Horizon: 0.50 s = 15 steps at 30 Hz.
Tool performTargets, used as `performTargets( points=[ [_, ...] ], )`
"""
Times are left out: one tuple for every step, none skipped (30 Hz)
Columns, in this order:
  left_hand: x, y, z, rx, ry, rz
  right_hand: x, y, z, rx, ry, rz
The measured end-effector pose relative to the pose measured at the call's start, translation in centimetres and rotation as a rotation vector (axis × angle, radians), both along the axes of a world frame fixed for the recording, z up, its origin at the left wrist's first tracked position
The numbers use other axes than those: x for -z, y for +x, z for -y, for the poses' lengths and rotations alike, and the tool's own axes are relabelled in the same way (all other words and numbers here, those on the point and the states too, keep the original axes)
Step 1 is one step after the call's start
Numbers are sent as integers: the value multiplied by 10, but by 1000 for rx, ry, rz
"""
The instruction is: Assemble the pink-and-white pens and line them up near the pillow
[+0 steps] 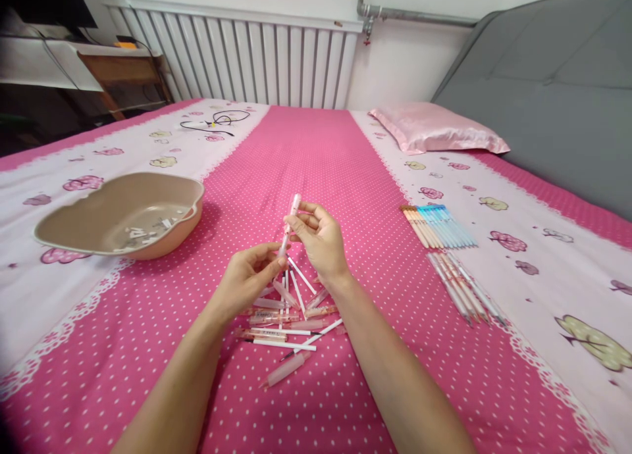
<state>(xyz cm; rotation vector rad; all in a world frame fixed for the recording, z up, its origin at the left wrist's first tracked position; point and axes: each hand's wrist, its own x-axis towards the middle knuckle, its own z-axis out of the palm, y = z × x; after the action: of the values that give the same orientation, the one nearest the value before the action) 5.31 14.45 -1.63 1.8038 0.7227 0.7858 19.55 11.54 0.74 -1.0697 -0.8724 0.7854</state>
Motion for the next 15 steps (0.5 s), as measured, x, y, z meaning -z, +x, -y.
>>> performTargets(
  points=[
    [0,0,0,1,-1,1,0,0,0,-5,1,-1],
    [0,0,0,1,-1,0,1,0,0,-9,3,-2],
    [0,0,0,2,-2,-2,1,0,0,-15,4,-3],
    [0,0,0,4,-3,-5,1,0,0,-20,5,-7],
    [0,0,0,3,-4,-6,1,0,0,-26,6,-11],
    [-1,0,-1,2,-5,-6,1,0,0,-31,6,-15],
    [-1,0,-1,2,-6,-8,1,0,0,-36,6,-17],
    [-1,0,-1,4,-6,-11,0,0,0,-40,5,-18],
    [-1,0,-1,6,-5,-15,0,-1,0,-45,1,-16],
    [-1,-1,-1,9,-5,-16,-1,-1,1,-51,-5,-11],
    [-1,-1,-1,11,-8,-16,-1,-1,1,-60,-12,-6],
    [0,-1,-1,11,-12,-13,-2,-2,2,-71,-18,-1],
    [0,-1,-2,10,-18,-7,-2,-2,2,-85,-23,2],
    [0,0,-2,7,-25,0,-2,-2,3,-100,-27,4],
    [1,0,-2,5,-31,6,-2,-3,3,-117,-29,5]
  ],
)
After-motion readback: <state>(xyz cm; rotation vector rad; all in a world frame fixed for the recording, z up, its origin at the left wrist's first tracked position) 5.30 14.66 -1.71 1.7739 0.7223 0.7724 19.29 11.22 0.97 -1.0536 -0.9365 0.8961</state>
